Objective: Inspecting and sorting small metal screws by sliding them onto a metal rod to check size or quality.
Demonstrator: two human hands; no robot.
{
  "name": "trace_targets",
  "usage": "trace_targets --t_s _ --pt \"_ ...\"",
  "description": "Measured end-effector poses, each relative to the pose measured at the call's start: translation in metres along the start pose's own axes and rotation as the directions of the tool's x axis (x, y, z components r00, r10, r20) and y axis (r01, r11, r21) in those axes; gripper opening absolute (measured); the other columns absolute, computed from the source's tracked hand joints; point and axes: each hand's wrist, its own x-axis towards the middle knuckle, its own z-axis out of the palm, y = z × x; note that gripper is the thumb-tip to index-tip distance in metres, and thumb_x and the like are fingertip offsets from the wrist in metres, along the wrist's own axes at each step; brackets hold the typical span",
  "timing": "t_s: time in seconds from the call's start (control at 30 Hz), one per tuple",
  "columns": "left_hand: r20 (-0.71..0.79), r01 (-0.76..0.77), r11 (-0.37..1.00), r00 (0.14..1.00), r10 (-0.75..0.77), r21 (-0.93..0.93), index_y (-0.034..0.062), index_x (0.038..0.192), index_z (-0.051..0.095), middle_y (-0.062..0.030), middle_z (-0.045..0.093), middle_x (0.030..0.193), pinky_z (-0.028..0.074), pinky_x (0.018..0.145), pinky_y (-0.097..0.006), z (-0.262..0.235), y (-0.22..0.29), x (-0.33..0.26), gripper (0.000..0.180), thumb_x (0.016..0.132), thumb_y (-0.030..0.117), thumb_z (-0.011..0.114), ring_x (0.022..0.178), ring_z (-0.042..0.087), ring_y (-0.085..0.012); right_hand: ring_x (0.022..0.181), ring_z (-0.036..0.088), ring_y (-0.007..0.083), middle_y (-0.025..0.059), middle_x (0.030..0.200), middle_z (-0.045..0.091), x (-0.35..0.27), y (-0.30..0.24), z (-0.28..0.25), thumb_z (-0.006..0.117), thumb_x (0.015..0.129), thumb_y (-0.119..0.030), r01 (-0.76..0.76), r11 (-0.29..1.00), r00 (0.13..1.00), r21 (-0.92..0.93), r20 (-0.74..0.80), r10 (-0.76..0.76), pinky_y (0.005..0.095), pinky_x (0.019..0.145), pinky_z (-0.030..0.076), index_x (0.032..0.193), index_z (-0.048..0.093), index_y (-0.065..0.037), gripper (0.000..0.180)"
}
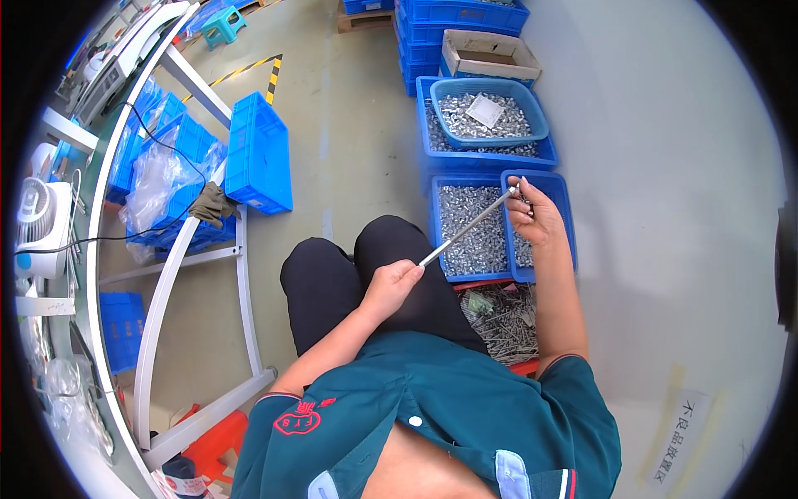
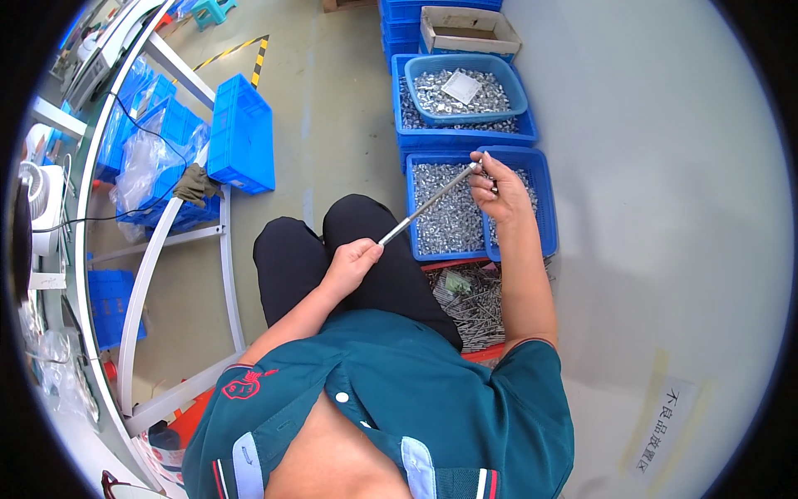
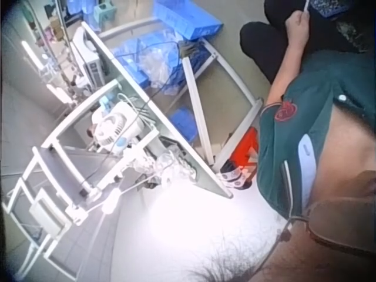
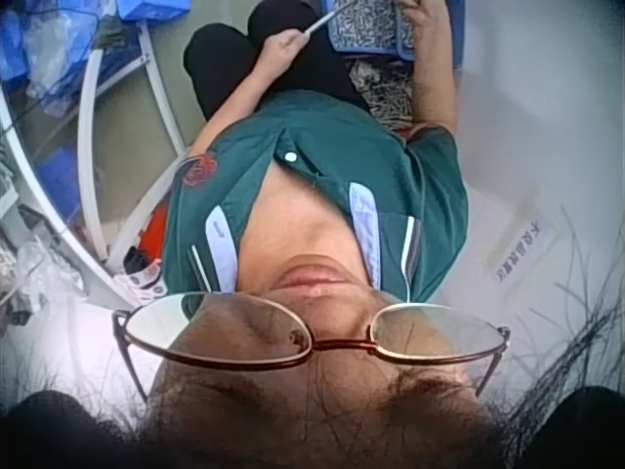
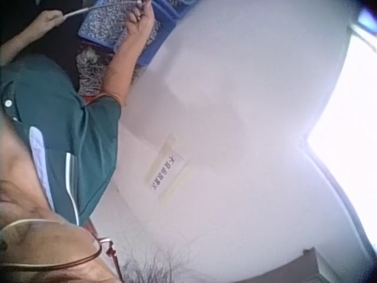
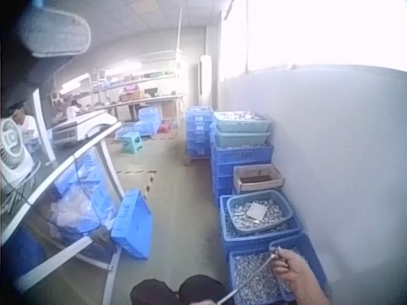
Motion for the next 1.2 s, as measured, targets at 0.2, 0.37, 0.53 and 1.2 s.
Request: trace_targets --t_s 0.2,0.37,0.53,1.2 --pt "0.012 0.003 1.0 1.0 -0.003 0.022 0.0004 0.072 0.054 0.0024 0.044 0.061 0.035 0.054 -0.023 -0.001 0.001 0.002 0.026 0.089 0.02 0.053 0.06 0.039 -0.0052 0.051 0.034 0.0044 0.0007 0.07 0.05 0.001 0.001 -0.006 0.06 0.086 -0.025 -0.008 1.0 0.999 -0.019 0.044 0.008 0.0151 0.036 0.023 0.096 0.059 -0.004 0.022" --pt "-0.005 -0.008 1.0 1.0 0.008 0.023 0.0006 0.072 0.054 0.0025 0.043 0.061 0.035 0.054 -0.023 0.001 0.001 0.001 0.026 0.089 0.02 0.053 0.059 0.039 -0.0052 0.051 0.034 0.0047 0.0002 0.069 0.05 -0.001 0.013 0.002 0.061 0.085 -0.022 0.016 1.0 0.998 0.014 0.064 -0.017 0.0157 0.037 0.023 0.093 0.06 -0.005 0.019" --pt "-0.006 0.021 0.999 1.0 -0.021 0.034 0.0002 0.073 0.054 0.0023 0.043 0.06 0.035 0.053 -0.023 0.001 -0.003 -0.002 0.026 0.089 0.02 0.053 0.059 0.039 -0.0052 0.05 0.035 0.0043 -0.0014 0.067 0.047 -0.011 0.01 0.015 0.061 0.084 -0.015 0.131 0.972 0.991 -0.193 0.023 -0.129 0.016 0.038 0.024 0.09 0.06 -0.004 0.013" --pt "-0.021 0.073 0.997 0.997 -0.073 -0.019 0.0021 0.068 0.052 -0.0015 0.043 0.056 0.034 0.051 -0.026 0.012 0.006 0.014 0.029 0.089 0.023 0.052 0.053 0.039 -0.0088 0.047 0.033 0.0016 -0.0014 0.068 0.047 -0.028 0.074 0.027 0.058 0.086 -0.015 -0.178 0.87 0.982 -0.46 -0.032 0.184 0.0148 0.037 0.022 0.105 0.057 -0.001 0.024"
